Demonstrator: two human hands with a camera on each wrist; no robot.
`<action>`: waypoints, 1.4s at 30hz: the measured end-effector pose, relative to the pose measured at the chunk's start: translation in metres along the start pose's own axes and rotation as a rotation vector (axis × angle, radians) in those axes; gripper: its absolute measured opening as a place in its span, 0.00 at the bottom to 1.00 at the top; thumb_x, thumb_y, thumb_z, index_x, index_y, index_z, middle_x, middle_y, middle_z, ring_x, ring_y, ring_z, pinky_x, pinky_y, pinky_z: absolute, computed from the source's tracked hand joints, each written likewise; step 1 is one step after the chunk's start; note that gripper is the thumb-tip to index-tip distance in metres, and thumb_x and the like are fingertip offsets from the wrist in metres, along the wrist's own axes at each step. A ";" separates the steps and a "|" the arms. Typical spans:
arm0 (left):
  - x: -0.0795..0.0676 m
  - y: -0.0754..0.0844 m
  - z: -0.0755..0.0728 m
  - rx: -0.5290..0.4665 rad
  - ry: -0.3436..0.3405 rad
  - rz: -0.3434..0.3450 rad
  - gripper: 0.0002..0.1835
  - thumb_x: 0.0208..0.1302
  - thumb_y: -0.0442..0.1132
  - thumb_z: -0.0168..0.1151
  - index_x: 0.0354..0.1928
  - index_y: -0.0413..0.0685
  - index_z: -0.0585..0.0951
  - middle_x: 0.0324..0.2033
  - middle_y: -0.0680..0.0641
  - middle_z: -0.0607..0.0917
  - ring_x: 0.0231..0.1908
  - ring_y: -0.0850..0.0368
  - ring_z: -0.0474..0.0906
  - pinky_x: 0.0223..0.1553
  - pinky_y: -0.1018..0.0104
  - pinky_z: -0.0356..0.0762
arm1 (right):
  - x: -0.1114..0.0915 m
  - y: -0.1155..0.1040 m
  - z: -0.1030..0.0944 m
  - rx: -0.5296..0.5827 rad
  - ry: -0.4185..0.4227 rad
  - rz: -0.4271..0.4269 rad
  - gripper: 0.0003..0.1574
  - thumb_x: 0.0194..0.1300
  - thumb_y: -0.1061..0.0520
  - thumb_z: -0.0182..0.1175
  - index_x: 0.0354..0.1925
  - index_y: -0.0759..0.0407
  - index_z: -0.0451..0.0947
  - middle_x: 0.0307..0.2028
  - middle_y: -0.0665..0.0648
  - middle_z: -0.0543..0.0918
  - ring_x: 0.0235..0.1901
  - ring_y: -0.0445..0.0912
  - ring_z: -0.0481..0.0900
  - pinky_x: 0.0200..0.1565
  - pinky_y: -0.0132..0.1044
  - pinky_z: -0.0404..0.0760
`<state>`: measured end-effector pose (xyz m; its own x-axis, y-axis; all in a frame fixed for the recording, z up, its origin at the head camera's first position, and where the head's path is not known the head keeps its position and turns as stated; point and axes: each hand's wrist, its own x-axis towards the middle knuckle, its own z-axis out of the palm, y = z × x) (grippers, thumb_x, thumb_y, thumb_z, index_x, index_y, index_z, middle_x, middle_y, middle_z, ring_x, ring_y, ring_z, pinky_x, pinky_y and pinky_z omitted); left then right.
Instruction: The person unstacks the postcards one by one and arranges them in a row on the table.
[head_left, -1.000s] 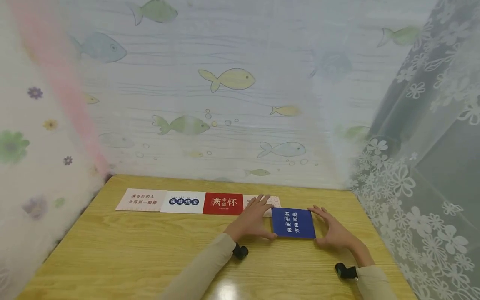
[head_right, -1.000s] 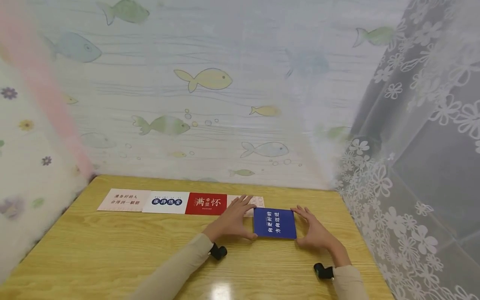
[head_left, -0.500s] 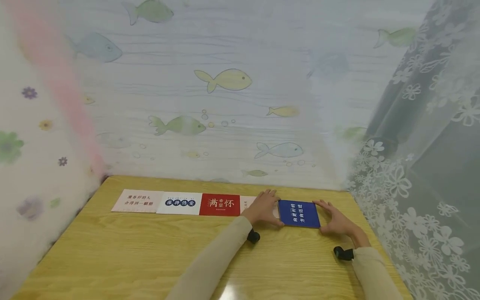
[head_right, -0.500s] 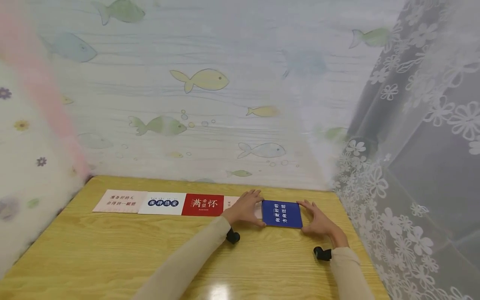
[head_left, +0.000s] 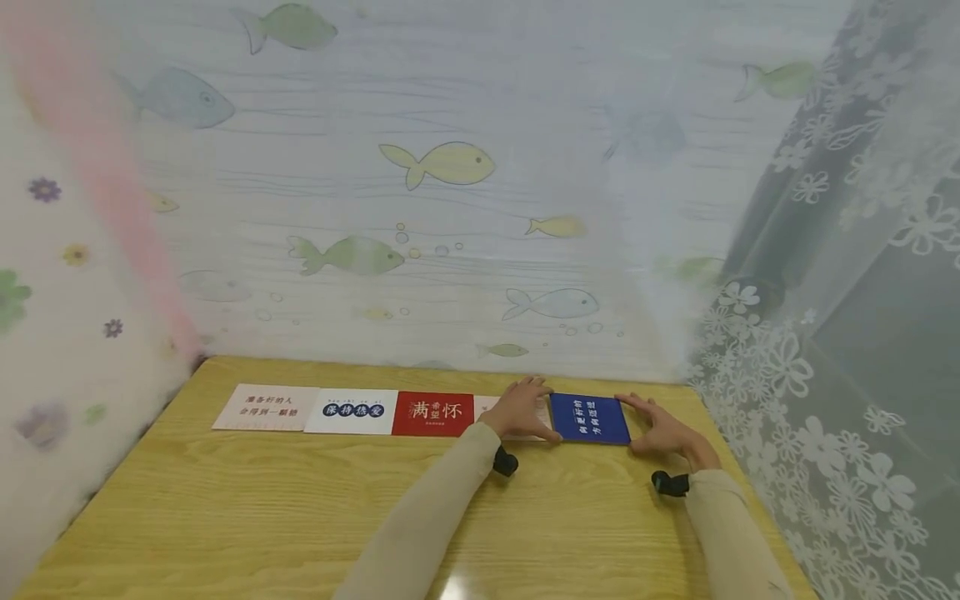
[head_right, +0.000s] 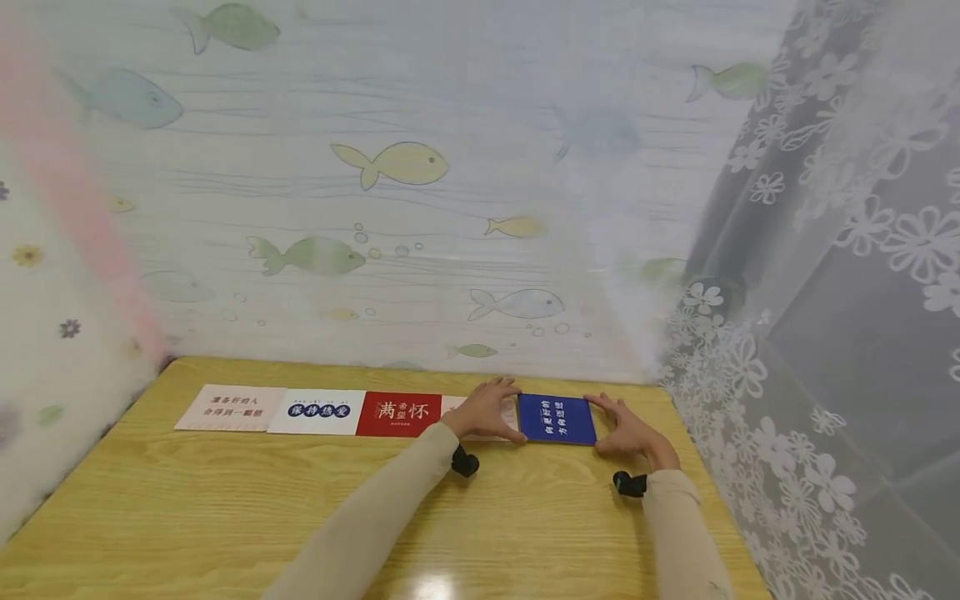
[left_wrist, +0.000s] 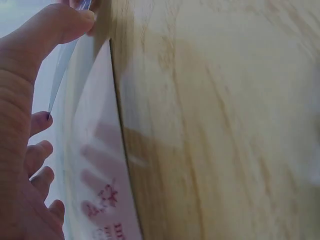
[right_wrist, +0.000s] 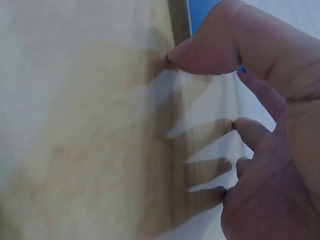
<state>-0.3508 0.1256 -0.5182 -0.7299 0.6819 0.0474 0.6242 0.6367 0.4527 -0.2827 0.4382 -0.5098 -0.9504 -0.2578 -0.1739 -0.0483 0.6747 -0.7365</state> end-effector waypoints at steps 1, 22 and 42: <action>0.000 0.000 0.000 -0.004 0.001 -0.002 0.52 0.49 0.63 0.77 0.73 0.47 0.70 0.76 0.42 0.64 0.78 0.45 0.54 0.78 0.48 0.52 | 0.002 0.000 0.000 -0.007 -0.003 0.001 0.64 0.47 0.69 0.71 0.79 0.60 0.54 0.79 0.75 0.35 0.74 0.75 0.19 0.65 0.81 0.29; 0.002 -0.007 0.008 0.054 -0.067 -0.061 0.51 0.56 0.67 0.70 0.77 0.54 0.65 0.79 0.49 0.59 0.79 0.49 0.50 0.80 0.52 0.47 | 0.011 0.023 -0.002 0.048 -0.082 -0.019 0.62 0.58 0.58 0.67 0.82 0.54 0.44 0.78 0.70 0.24 0.73 0.69 0.11 0.64 0.81 0.23; -0.003 -0.005 0.009 -0.084 -0.074 -0.084 0.51 0.55 0.59 0.75 0.77 0.50 0.65 0.79 0.49 0.59 0.80 0.50 0.48 0.80 0.53 0.41 | 0.009 0.023 -0.001 0.093 -0.080 -0.039 0.62 0.55 0.60 0.67 0.82 0.49 0.48 0.78 0.69 0.22 0.72 0.68 0.09 0.63 0.80 0.20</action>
<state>-0.3494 0.1240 -0.5284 -0.7538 0.6545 -0.0582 0.5343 0.6621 0.5255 -0.2931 0.4521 -0.5280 -0.9205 -0.3400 -0.1926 -0.0528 0.5967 -0.8008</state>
